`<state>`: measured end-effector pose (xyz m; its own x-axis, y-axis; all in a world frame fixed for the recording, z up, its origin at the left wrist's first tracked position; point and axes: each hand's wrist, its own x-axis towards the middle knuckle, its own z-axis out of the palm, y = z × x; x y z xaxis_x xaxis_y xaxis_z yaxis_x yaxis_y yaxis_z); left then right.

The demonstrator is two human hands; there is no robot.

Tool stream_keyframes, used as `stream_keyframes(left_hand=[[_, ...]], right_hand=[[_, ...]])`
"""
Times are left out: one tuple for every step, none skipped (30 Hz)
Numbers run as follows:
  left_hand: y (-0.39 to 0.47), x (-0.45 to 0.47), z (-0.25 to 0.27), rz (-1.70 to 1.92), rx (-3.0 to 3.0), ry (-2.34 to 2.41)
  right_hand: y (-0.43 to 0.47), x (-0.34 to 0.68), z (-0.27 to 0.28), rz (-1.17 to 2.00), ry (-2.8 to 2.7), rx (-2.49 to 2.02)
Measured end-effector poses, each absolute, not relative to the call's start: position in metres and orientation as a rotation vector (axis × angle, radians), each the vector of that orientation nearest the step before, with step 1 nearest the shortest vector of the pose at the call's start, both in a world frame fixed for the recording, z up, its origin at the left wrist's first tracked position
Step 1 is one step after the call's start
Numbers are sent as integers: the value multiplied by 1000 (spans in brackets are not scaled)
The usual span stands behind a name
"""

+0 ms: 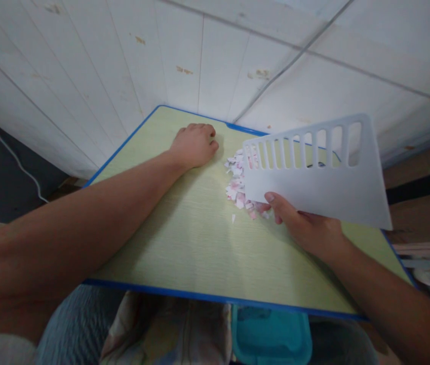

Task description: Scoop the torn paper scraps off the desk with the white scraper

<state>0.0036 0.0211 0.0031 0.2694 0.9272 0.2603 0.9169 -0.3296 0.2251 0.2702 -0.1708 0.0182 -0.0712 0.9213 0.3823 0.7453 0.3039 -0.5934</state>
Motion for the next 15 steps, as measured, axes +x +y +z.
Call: stream_keyframes(left_hand=[[22, 3, 2, 550, 2481, 1801], [23, 3, 0, 561, 2478, 1800], [24, 2, -1, 574, 2473, 1798], [25, 2, -2, 590, 2468, 1793], [26, 2, -3, 607, 2466, 1786], [26, 2, -3, 619, 2466, 1779], [27, 3, -4, 626, 2468, 1774], [27, 3, -3, 627, 2471, 1772], [27, 3, -3, 623, 2475, 1772], [27, 4, -3, 615, 2478, 1775], [27, 4, -2, 606, 2478, 1780], [27, 4, -2, 600, 2476, 1784], [27, 4, -2, 597, 2472, 1787], [27, 4, -2, 598, 2467, 1788], [26, 4, -2, 602, 2461, 1789]], right_hand=[[-171, 269, 18, 312, -1849, -1488], [-172, 269, 18, 317, -1840, -1482], [-173, 268, 18, 330, -1835, -1469], [-173, 268, 18, 353, -1840, -1453], [-173, 268, 18, 381, -1855, -1438], [-173, 269, 18, 404, -1871, -1433], [-172, 270, 18, 416, -1880, -1441], [-171, 271, 18, 414, -1874, -1464], [-170, 273, 18, 404, -1855, -1495], [-169, 274, 18, 394, -1823, -1525], [-168, 275, 18, 391, -1793, -1550], [-168, 276, 17, 393, -1773, -1566], [-168, 276, 17, 397, -1767, -1573], [-169, 276, 17, 402, -1778, -1571], [-170, 276, 16, 404, -1796, -1561]])
